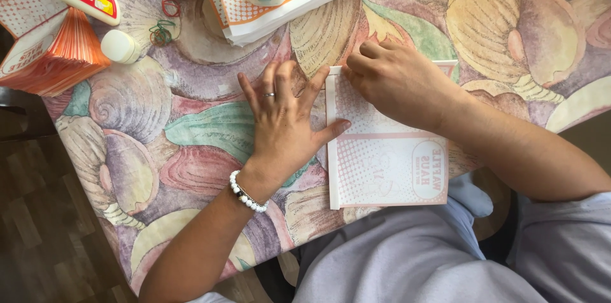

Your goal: Applying glue to paper templates and folding them to assemble bags.

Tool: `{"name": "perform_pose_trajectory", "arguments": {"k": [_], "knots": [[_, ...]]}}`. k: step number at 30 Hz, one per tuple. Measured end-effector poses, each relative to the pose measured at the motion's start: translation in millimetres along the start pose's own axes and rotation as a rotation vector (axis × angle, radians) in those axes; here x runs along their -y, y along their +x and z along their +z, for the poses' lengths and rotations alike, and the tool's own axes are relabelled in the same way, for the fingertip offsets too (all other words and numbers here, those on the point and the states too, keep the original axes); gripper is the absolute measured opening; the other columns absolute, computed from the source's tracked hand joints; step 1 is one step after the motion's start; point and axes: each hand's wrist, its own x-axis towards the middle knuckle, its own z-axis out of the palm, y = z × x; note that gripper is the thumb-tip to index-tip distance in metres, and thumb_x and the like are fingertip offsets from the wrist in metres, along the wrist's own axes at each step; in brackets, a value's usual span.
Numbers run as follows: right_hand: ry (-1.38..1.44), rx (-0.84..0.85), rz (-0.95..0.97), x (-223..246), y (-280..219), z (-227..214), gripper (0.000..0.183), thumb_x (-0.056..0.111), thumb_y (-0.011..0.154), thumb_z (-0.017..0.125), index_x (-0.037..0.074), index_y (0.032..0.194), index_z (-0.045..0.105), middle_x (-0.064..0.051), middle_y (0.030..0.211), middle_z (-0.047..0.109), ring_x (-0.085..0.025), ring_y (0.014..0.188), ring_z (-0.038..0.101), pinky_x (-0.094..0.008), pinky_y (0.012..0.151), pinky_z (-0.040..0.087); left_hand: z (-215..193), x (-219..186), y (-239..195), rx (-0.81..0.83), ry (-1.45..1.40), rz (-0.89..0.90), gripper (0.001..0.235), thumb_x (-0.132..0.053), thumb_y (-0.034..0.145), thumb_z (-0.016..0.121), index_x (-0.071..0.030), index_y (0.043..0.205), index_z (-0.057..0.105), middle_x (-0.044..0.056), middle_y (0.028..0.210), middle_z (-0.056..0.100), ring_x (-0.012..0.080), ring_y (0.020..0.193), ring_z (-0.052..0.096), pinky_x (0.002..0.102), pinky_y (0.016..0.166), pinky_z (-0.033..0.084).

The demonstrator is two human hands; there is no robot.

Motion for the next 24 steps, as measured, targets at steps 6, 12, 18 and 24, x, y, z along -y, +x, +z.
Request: {"name": "perform_pose_trajectory", "arguments": {"k": [6,12,18,24], "knots": [[0.009,0.063,0.002,1.6,-0.7,0.6,0.027,0.017,0.099,0.064,0.009,0.124,0.069,0.002,0.095,0.064,-0.015,0.083,0.056,-0.03,0.07,0.053,-3.2,-1.8,-0.2,0.066,-0.008,0.017,0.081,-0.078,0.088,0.055,-0.036,0.156,0.043,0.022,0.155,0.034,0.0457,0.149,0.019,0.082,0.112,0.011],[0.021,0.066,0.015,2.8,-0.1,-2.2,0.021,0.016,0.1,0.064,0.01,0.119,0.071,0.002,0.092,0.063,-0.015,0.082,0.054,-0.028,0.068,0.054,-0.2,-1.0,1.1,0.126,0.011,0.008,0.086,-0.082,0.089,0.052,-0.038,0.161,0.033,0.022,0.165,0.016,0.0458,0.153,0.008,0.081,0.113,0.008],[-0.016,0.018,0.029,2.1,1.4,-1.7,0.017,0.014,0.098,0.061,0.012,0.112,0.07,0.002,0.089,0.06,-0.016,0.081,0.054,-0.03,0.066,0.051,-1.7,1.0,4.8,0.145,0.019,0.001,0.09,-0.087,0.087,0.049,-0.04,0.161,0.031,0.022,0.164,0.016,0.0466,0.152,0.007,0.082,0.112,0.007],[0.035,0.094,0.046,5.3,6.1,-4.2,0.029,0.018,0.098,0.06,0.009,0.125,0.066,-0.001,0.098,0.063,-0.017,0.082,0.056,-0.029,0.058,0.053,-1.3,2.2,7.2,0.152,-0.033,-0.007,0.095,-0.087,0.083,0.056,-0.039,0.161,0.029,0.024,0.165,0.017,0.0466,0.153,0.002,0.08,0.113,0.003]]}}
